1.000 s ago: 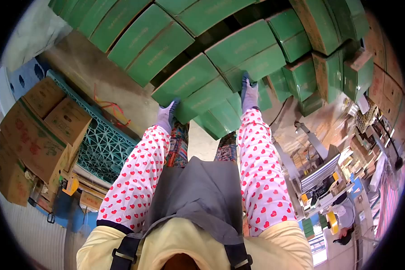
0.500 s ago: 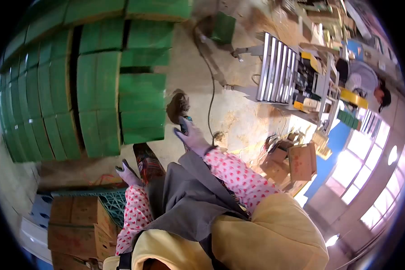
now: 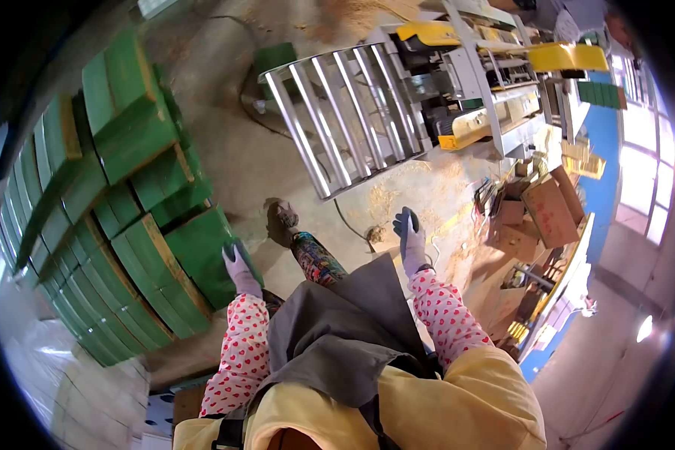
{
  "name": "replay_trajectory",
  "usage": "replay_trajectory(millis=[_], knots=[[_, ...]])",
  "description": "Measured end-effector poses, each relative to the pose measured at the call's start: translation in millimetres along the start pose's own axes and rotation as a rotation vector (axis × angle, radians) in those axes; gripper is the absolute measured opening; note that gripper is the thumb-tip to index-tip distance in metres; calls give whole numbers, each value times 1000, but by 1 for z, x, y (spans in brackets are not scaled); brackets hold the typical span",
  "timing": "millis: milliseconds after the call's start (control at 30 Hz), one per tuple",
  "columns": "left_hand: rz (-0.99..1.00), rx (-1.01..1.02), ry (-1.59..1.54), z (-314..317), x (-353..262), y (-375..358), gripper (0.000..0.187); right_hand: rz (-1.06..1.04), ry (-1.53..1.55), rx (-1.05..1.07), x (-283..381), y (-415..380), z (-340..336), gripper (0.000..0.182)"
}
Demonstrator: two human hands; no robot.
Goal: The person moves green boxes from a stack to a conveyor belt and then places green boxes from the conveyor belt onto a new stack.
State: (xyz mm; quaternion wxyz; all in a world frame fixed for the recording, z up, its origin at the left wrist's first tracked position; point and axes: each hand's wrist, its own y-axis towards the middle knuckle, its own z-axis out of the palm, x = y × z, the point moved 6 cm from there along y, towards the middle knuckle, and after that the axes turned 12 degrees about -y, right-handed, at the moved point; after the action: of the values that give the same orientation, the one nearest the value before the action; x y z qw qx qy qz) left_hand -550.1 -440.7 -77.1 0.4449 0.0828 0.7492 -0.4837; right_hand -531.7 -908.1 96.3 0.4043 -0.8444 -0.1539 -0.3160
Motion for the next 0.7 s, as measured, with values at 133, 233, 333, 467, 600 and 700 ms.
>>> replay_trajectory(millis=[133,233,333,467,600,700], knots=[[21,124,22,80,-73,-34,48,9,8,23,-13,-19,2,39],[-25,159,-202,118,-71,-57,43,-52,0,-4,-20,-9,0,40],[-78,163,-191,105,-86,-77,42,-124,23,-33,14,-15,9,42],[-60,112,-56,58,-49,-60,42,-105,242,-83,69,19,10,47],[-160,8,-5,-7,-9,-28,39,-43,439,-31,132,57,19,61],[-166,-28,-80,-19,-28,-32,37,213,548,39,162,87,32,70]])
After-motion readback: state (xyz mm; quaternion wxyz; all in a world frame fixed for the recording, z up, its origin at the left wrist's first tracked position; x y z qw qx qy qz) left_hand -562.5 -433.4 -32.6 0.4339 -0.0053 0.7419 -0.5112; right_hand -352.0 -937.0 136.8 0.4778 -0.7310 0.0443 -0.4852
